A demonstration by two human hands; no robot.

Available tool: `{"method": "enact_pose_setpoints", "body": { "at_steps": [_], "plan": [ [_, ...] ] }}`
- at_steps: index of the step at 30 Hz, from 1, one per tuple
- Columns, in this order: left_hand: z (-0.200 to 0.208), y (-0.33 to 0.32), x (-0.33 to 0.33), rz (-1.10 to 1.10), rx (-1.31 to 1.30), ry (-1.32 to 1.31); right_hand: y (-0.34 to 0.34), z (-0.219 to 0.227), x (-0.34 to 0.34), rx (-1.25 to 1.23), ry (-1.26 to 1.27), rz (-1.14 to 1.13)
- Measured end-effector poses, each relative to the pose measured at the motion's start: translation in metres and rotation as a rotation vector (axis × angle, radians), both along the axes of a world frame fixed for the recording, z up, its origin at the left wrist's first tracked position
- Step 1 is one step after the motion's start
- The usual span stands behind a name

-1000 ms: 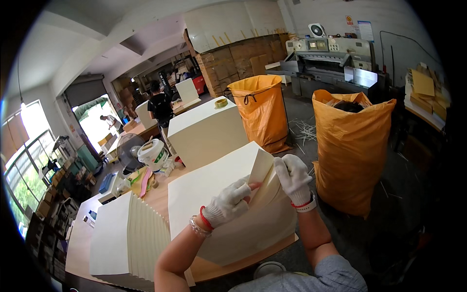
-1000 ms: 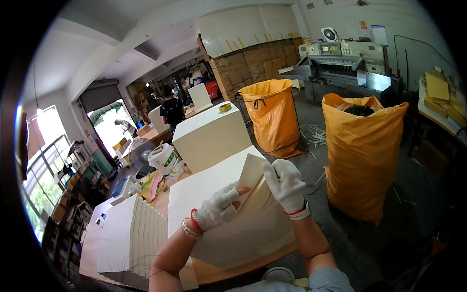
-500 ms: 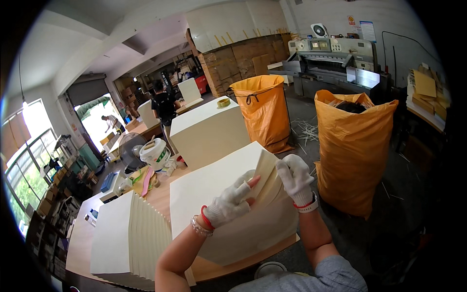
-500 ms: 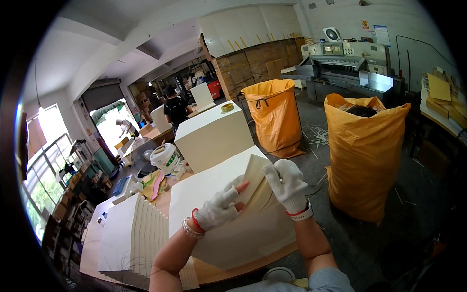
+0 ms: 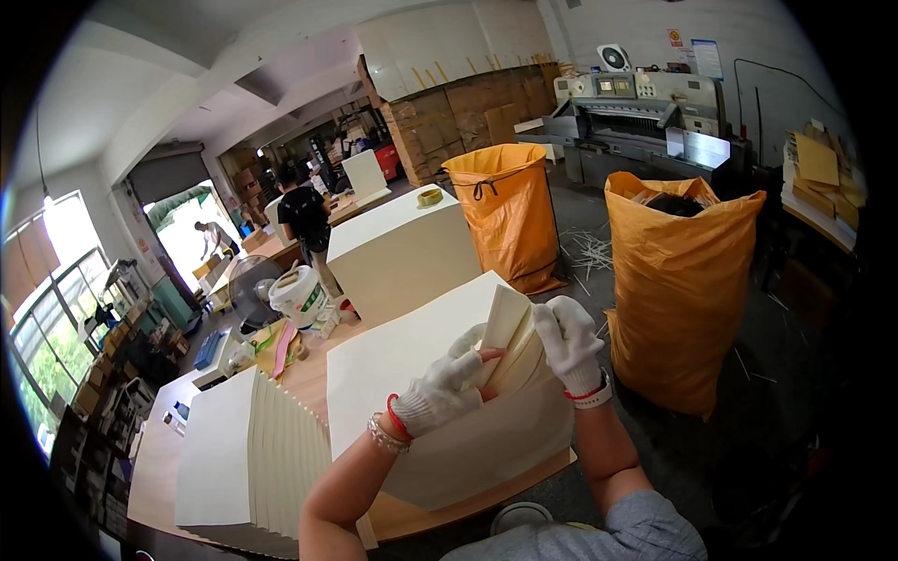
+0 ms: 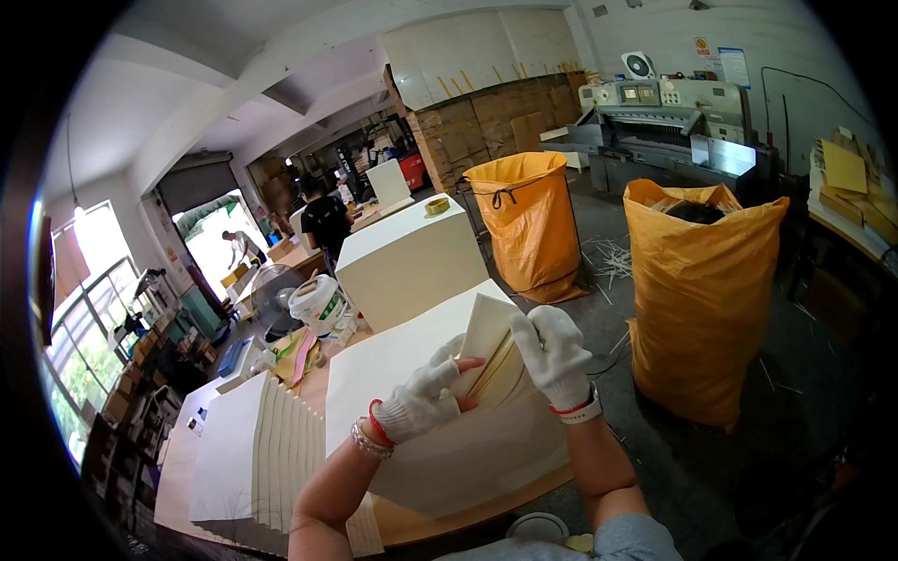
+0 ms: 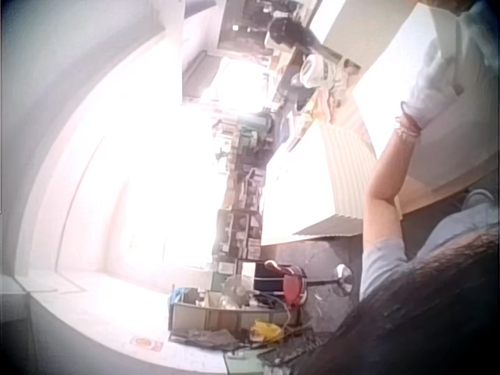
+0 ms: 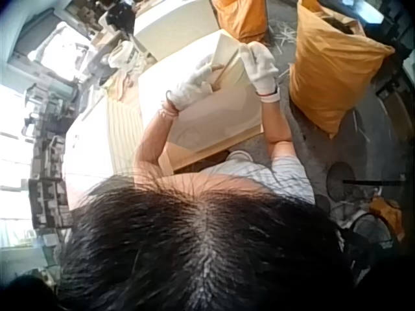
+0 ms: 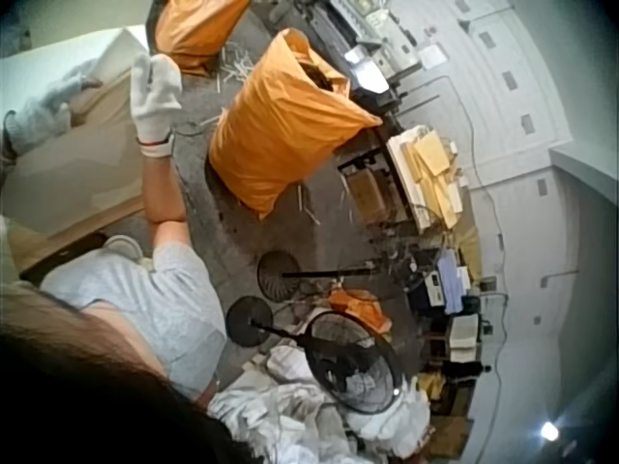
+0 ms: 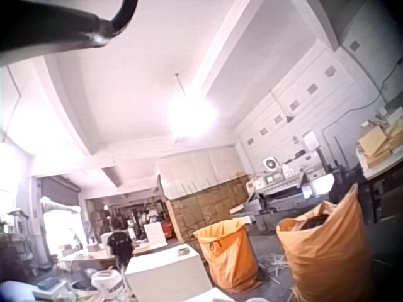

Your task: The person repeatedly picks up small stacks of white paper sheets from a table and places them onto a growing pile. They wear white gloves and handle the paper with both hands, aligning the edges before setting each batch down. The process is continuous and repetitive throughout the clip.

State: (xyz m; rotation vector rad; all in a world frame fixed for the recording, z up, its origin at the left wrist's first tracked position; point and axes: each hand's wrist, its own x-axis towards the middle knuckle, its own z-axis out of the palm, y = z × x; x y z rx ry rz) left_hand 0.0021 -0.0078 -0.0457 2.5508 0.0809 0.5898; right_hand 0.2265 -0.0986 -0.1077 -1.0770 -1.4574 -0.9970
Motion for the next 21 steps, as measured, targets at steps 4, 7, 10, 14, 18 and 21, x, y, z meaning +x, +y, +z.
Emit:
{"method": "enact_pose_setpoints", "body": {
  "at_steps": [4,7,10,14,18,21],
  "plan": [
    [0.003,-0.002,-0.001,0.030,-0.013,0.034,-0.001,-0.001,0.002,0.002,0.034,0.084],
    [-0.007,0.015,-0.006,-0.015,0.035,0.061,-0.001,0.001,-0.006,-0.029,0.108,0.072],
    [-0.008,0.018,-0.003,-0.021,-0.008,0.139,0.000,-0.002,-0.006,-0.060,0.113,-0.002],
    [-0.002,0.002,-0.002,0.001,0.053,0.010,-0.003,0.002,-0.008,-0.094,0.159,0.012],
    [0.001,0.001,-0.001,0.014,0.027,0.012,-0.003,0.003,-0.007,-0.058,0.117,-0.004],
    [-0.002,0.002,0.001,-0.003,0.078,-0.068,-0.001,-0.002,0.000,-0.006,0.050,-0.005]
  ]
}}
